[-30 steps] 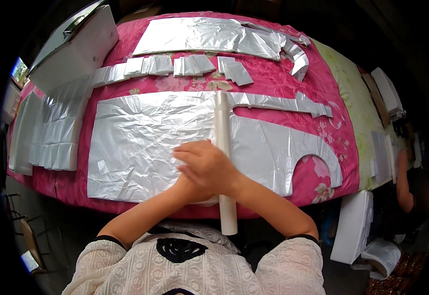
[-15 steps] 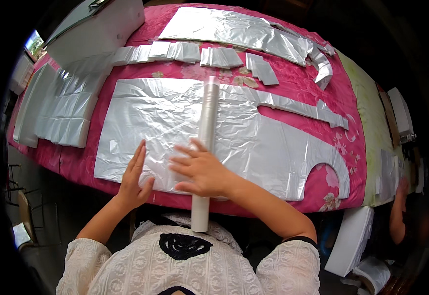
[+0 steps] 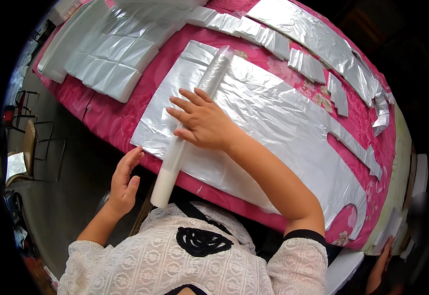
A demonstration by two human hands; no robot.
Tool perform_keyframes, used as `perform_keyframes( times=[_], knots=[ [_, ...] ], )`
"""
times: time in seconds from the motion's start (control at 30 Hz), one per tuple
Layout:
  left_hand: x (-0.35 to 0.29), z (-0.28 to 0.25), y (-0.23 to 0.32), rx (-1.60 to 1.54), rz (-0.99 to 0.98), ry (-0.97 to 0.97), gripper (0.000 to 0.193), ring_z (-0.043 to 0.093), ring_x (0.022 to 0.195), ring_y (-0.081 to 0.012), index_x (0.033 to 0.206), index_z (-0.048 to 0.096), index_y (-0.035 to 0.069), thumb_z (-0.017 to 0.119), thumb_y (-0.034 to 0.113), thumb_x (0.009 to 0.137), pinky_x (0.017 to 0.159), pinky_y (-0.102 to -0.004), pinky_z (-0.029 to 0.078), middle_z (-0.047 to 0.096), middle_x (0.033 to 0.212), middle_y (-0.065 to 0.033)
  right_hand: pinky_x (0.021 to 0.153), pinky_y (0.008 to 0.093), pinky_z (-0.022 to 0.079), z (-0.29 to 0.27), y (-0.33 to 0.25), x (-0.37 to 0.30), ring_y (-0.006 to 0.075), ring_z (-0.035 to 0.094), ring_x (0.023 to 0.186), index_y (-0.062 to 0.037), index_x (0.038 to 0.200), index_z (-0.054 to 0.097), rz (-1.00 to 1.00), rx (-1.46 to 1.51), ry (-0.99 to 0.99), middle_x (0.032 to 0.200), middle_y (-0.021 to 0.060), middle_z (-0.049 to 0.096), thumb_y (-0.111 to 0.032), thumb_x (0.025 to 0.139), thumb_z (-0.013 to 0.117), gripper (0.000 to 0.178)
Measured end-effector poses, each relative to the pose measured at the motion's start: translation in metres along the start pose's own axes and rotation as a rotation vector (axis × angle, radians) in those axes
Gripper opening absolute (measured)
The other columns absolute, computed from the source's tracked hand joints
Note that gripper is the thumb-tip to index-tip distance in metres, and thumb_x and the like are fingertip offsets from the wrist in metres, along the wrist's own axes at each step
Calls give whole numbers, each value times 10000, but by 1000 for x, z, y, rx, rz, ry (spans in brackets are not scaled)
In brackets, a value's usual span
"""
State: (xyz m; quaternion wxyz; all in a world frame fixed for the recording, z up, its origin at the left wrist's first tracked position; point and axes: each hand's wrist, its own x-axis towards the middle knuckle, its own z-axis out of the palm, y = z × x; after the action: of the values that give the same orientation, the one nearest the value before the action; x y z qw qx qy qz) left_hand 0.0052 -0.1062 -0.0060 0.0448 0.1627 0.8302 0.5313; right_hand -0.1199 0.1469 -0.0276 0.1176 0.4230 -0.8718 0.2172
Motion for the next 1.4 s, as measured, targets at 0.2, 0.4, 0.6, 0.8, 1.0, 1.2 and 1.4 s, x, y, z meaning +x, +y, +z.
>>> perform_keyframes(
  times=[0.2,0.4,0.6,0.8,1.0,1.2,1.4],
  knots=[
    [1,11,0,258,-136,47,667,491,1013,-264,1305,293,-30,640,242,805,919,-377,391,458,1142,-195,1101,446,163,53,-28,87,305,288,1322,-43,1234,512,268,-56,73,1321,154,457,-260,831,510,458],
    [3,7,-19,-68,-421,111,671,544,937,-205,1180,391,-23,785,85,648,838,-323,458,515,1091,-146,1111,430,133,72,-42,100,388,149,1352,40,1391,199,920,198,486,1452,254,129,-100,745,528,738],
    [-8,8,-13,-1061,-555,-142,611,622,912,-223,1235,411,-29,707,209,757,761,-358,544,567,1091,-172,839,377,473,39,-39,67,257,524,945,40,1348,144,891,1312,774,1100,182,451,-72,725,623,794],
    [26,32,28,-1098,-732,-383,668,632,751,-198,1206,459,-67,733,278,705,655,-315,541,607,954,-150,731,315,509,-37,-39,26,164,556,796,-4,1234,311,906,1623,731,904,104,503,-142,748,677,624],
    [39,65,50,-855,-719,-580,513,507,558,-107,1012,518,12,791,240,642,525,-255,438,511,698,-23,698,308,514,-47,-42,-21,146,551,771,-22,1207,341,820,1769,928,884,87,508,-151,765,667,564],
    [35,89,47,-1073,-785,-747,507,521,601,-122,1027,490,28,770,246,664,553,-277,457,526,766,-29,669,299,515,-46,-57,-52,133,546,754,-30,1208,335,811,1801,999,861,69,507,-145,778,657,549],
    [48,106,54,-674,-569,-597,622,566,673,-149,1136,455,16,680,441,743,604,-295,490,557,826,-40,657,297,515,-36,-60,-75,150,563,735,-8,1191,351,1005,1581,1020,866,81,512,-142,789,654,521]
  ],
)
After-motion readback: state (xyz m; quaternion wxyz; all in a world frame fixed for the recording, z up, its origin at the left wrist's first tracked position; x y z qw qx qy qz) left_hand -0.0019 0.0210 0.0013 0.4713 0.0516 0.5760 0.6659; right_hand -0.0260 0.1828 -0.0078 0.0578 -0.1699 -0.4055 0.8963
